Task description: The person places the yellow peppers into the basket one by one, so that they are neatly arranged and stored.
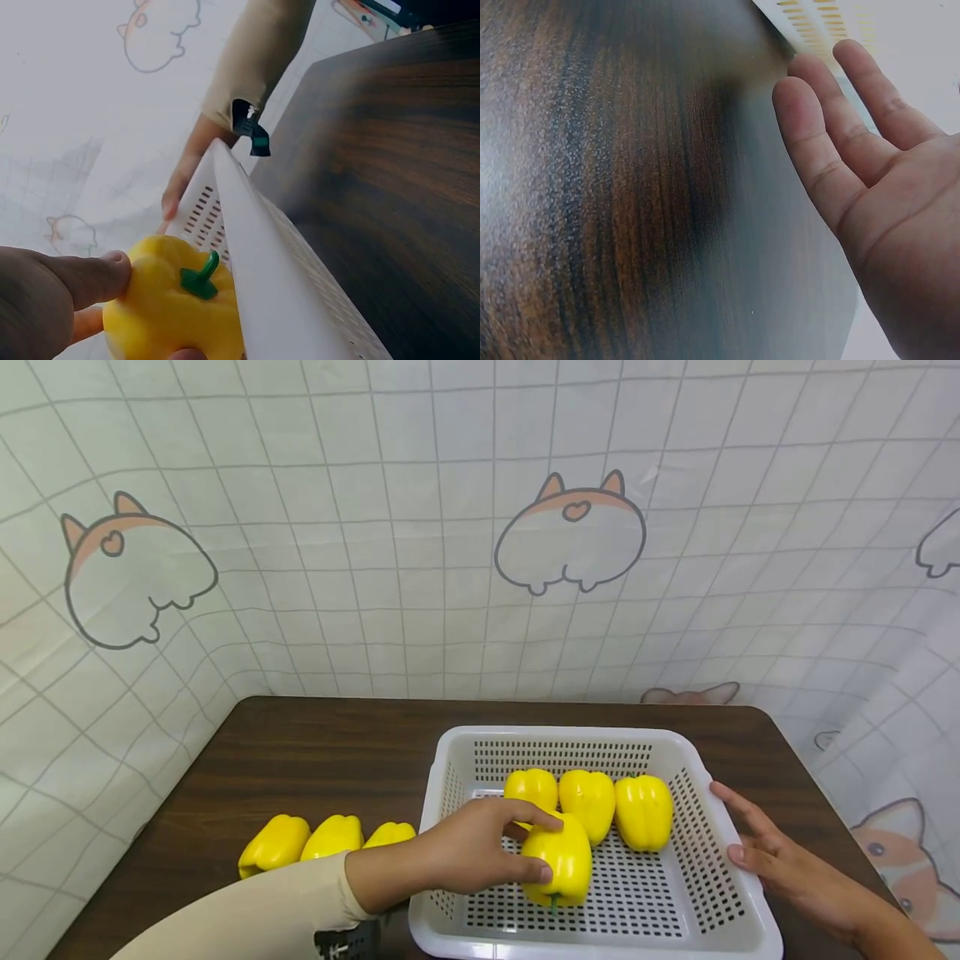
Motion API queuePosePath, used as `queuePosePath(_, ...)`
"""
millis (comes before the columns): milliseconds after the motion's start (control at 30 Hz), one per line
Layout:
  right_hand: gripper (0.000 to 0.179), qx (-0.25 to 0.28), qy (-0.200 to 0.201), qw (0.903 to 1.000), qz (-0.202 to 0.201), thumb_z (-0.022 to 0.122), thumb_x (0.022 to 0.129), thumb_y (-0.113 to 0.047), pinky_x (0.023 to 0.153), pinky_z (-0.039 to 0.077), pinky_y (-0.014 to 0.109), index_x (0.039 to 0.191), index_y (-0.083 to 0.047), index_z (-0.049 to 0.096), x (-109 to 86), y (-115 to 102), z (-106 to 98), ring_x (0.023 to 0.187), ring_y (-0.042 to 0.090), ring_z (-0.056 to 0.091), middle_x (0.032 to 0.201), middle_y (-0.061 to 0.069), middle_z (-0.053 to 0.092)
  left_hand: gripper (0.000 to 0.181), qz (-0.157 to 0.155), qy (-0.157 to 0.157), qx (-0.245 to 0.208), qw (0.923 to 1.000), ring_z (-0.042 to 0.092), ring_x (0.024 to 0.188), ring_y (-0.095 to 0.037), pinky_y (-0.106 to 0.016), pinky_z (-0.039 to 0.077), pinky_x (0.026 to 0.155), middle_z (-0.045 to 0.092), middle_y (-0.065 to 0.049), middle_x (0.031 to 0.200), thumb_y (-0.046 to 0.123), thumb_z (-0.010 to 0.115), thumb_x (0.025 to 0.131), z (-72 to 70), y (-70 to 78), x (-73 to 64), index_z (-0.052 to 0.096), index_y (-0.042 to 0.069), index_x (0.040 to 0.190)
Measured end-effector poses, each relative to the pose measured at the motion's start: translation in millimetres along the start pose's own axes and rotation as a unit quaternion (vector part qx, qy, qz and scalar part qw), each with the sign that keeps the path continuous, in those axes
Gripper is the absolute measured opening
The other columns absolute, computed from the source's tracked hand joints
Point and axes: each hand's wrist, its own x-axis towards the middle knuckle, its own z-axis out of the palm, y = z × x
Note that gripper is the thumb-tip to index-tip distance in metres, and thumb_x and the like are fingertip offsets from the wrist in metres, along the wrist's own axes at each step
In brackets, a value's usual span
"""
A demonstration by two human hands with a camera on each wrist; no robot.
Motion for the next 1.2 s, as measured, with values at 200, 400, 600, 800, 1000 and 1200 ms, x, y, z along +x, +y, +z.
queuePosePath(200, 0.074, 0.001, -0.007, 0.9999, -0.009, 0.030, 0.111, -0.022, 0.082, 0.056, 0.061, 0.156, -0.052, -0.020, -2.4, -1, -1, 0.125, 0.027, 0.056, 0.157, 0.029, -0.027, 0.047, -0.003, -0.003, 0.012, 0.9999, 0.064, 0.099, -0.001, -0.021, 0.054, 0.080, 0.064, 0.017, 0.126, 0.032, 0.088, 0.083, 4.2, 6.2, 3.9, 0.072, 0.033, 0.126)
queuePosePath(400, 0.074, 0.004, -0.006, 0.9999, -0.010, 0.030, 0.111, -0.021, 0.083, 0.056, 0.060, 0.156, -0.050, -0.021, -2.5, 0, 0, 0.122, 0.020, 0.059, 0.157, 0.033, -0.025, 0.047, -0.007, -0.008, 0.026, 0.9996, 0.063, 0.100, -0.001, -0.022, 0.053, 0.083, 0.066, 0.018, 0.122, 0.033, 0.088, 0.082, 11.2, 11.0, 10.1, 0.072, 0.035, 0.126)
queuePosePath(600, 0.075, -0.027, 0.009, 0.9996, -0.008, 0.031, 0.111, -0.020, 0.080, 0.058, 0.058, 0.157, -0.048, -0.021, -2.0, -1, 0, 0.123, 0.032, 0.058, 0.157, 0.031, -0.026, 0.049, 0.004, -0.015, 0.037, 0.9992, 0.062, 0.099, 0.001, -0.021, 0.052, 0.081, 0.066, 0.018, 0.123, 0.033, 0.087, 0.084, 17.8, 13.7, 16.4, 0.070, 0.035, 0.129)
queuePosePath(800, 0.072, -0.024, 0.009, 0.9997, -0.001, 0.029, 0.111, -0.025, 0.078, 0.057, 0.060, 0.155, -0.053, -0.020, -0.1, 0, 0, 0.120, 0.035, 0.060, 0.155, 0.039, -0.022, 0.049, -0.004, -0.020, 0.033, 0.9992, 0.061, 0.098, 0.001, -0.021, 0.051, 0.082, 0.066, 0.018, 0.121, 0.031, 0.088, 0.083, 22.3, 17.4, 19.2, 0.070, 0.035, 0.128)
queuePosePath(1000, 0.071, -0.012, 0.007, 0.9999, 0.005, 0.028, 0.111, -0.025, 0.079, 0.056, 0.062, 0.153, -0.059, -0.018, -0.3, 2, -1, 0.119, 0.031, 0.062, 0.154, 0.042, -0.018, 0.048, -0.010, -0.024, 0.039, 0.9989, 0.058, 0.093, 0.002, -0.021, 0.050, 0.079, 0.067, 0.018, 0.109, 0.031, 0.088, 0.082, 28.0, 21.7, 22.5, 0.071, 0.037, 0.127)
queuePosePath(1200, 0.071, -0.008, 0.006, 0.9999, 0.005, 0.029, 0.111, -0.026, 0.079, 0.056, 0.062, 0.154, -0.059, -0.018, 0.5, 3, -1, 0.118, 0.030, 0.063, 0.154, 0.041, -0.019, 0.048, -0.013, -0.027, 0.033, 0.9990, 0.059, 0.094, 0.004, -0.019, 0.050, 0.082, 0.066, 0.021, 0.114, 0.032, 0.088, 0.083, 33.3, 24.3, 26.0, 0.070, 0.036, 0.127)
